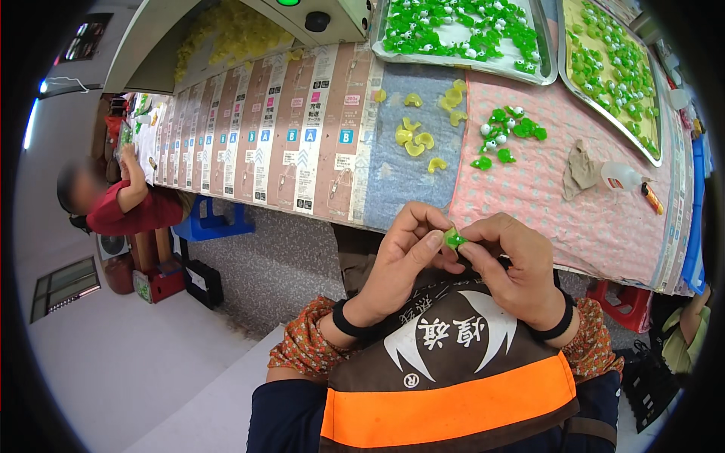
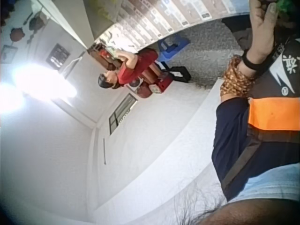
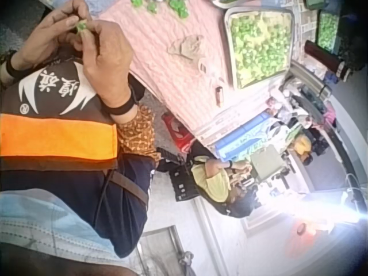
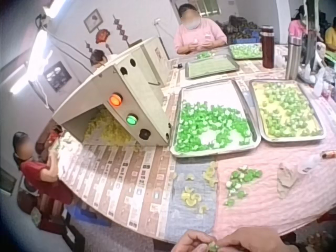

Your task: The person is assembling small green and yellow plastic parts using glue at a workstation.

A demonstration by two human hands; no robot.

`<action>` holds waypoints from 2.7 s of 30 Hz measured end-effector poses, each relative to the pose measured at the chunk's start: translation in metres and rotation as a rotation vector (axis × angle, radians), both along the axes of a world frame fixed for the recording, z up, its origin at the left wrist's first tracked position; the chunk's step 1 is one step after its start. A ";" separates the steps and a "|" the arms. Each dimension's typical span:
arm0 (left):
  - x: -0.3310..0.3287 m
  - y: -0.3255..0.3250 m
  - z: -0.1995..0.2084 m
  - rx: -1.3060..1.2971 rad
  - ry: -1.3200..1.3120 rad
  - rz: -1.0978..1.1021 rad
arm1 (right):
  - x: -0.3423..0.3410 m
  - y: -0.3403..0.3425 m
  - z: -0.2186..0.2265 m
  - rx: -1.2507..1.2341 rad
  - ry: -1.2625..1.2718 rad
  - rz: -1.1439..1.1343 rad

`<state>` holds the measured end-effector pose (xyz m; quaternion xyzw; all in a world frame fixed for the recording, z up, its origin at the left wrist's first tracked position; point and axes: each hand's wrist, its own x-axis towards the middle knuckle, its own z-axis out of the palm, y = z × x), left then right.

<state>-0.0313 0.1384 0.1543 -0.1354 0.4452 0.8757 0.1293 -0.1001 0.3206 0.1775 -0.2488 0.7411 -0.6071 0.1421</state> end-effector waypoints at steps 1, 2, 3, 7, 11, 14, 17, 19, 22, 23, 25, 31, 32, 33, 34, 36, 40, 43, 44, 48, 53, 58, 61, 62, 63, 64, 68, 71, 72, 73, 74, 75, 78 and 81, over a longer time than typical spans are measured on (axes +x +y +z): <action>0.000 0.000 0.000 -0.006 0.011 0.007 | 0.000 0.000 0.000 -0.001 0.001 0.000; 0.001 0.000 -0.001 -0.008 0.012 0.007 | -0.001 0.001 0.001 0.009 0.012 0.006; 0.001 0.001 -0.002 -0.033 0.030 0.001 | -0.001 0.001 0.001 0.020 0.024 0.010; 0.002 0.002 -0.002 -0.089 0.060 -0.017 | -0.002 0.001 0.000 0.016 0.050 0.007; 0.004 0.002 0.000 -0.098 0.073 -0.027 | -0.002 0.001 0.001 0.022 0.065 0.003; 0.005 0.004 0.000 -0.181 0.122 -0.031 | -0.002 0.001 0.003 0.022 0.036 -0.001; 0.007 0.005 -0.002 -0.235 0.145 -0.018 | -0.003 0.001 0.005 0.014 -0.036 -0.001; 0.007 0.006 -0.003 -0.345 0.211 -0.006 | -0.003 0.001 0.005 0.011 -0.076 0.000; 0.007 0.004 -0.002 -0.423 0.230 -0.009 | -0.001 0.003 0.001 -0.002 -0.133 -0.010; 0.006 0.004 -0.002 -0.424 0.230 -0.008 | -0.001 0.003 0.001 -0.009 -0.153 -0.015; 0.006 0.005 -0.001 -0.409 0.226 0.004 | 0.000 0.003 0.000 -0.014 -0.175 -0.021; 0.007 0.003 -0.006 -0.332 0.179 0.017 | 0.000 0.004 0.000 -0.014 -0.187 -0.025; 0.007 0.002 -0.006 -0.331 0.179 0.017 | 0.000 0.004 0.000 -0.012 -0.157 -0.024; 0.007 0.002 -0.006 -0.324 0.175 0.015 | 0.000 0.003 0.000 -0.012 -0.129 -0.021; 0.007 0.002 -0.006 -0.317 0.172 0.013 | 0.000 0.003 0.000 -0.012 -0.129 -0.022; 0.007 0.002 -0.006 -0.311 0.167 0.010 | -0.001 0.003 0.001 -0.007 -0.115 -0.017; 0.006 0.002 -0.005 -0.290 0.168 0.004 | -0.003 0.003 0.002 -0.007 -0.096 -0.005; 0.006 0.004 -0.004 -0.315 0.164 0.019 | -0.004 0.003 0.004 -0.009 -0.083 -0.002; 0.007 0.005 -0.003 -0.315 0.169 0.019 | -0.004 0.004 0.004 -0.006 -0.068 -0.006; 0.002 0.008 0.006 -0.548 0.300 -0.018 | -0.003 0.011 0.006 0.049 -0.026 -0.027; -0.009 0.001 0.011 -0.800 0.547 -0.110 | -0.013 0.036 0.022 0.046 0.046 -0.087; -0.004 -0.001 0.008 -0.678 0.345 0.019 | -0.032 0.106 0.056 0.063 0.277 -0.522; -0.011 -0.003 0.007 -0.659 0.359 0.028 | -0.061 0.142 0.079 0.061 0.264 -0.797; -0.011 -0.002 0.008 -0.660 0.364 0.032 | -0.077 0.163 0.075 0.119 0.290 -0.809; -0.012 -0.002 0.010 -0.662 0.364 0.027 | -0.094 0.180 0.070 0.216 0.278 -0.811; -0.012 -0.002 0.012 -0.668 0.363 0.030 | -0.111 0.194 0.060 0.309 0.264 -0.804; -0.010 -0.011 0.021 -0.791 0.330 -0.004 | -0.167 0.225 0.017 0.527 0.240 -0.709; -0.019 -0.024 0.017 -0.820 0.347 0.033 | -0.188 0.242 -0.009 0.732 0.573 -0.630; -0.021 -0.029 0.021 -0.844 0.325 0.056 | -0.188 0.243 -0.006 0.766 0.579 -0.619; -0.024 -0.035 0.023 -0.858 0.332 0.078 | -0.190 0.245 -0.004 0.836 0.584 -0.585; -0.027 -0.040 0.025 -0.870 0.340 0.096 | -0.190 0.245 -0.005 0.832 0.588 -0.557; -0.032 -0.045 0.023 -0.943 0.364 0.165 | -0.188 0.244 -0.006 0.821 0.580 -0.568; -0.036 -0.062 0.030 -1.055 0.242 0.166 | -0.171 0.234 -0.002 0.754 0.602 -0.550; -0.054 -0.068 0.036 -1.095 0.222 0.190 | -0.142 0.221 0.002 0.666 0.371 -0.527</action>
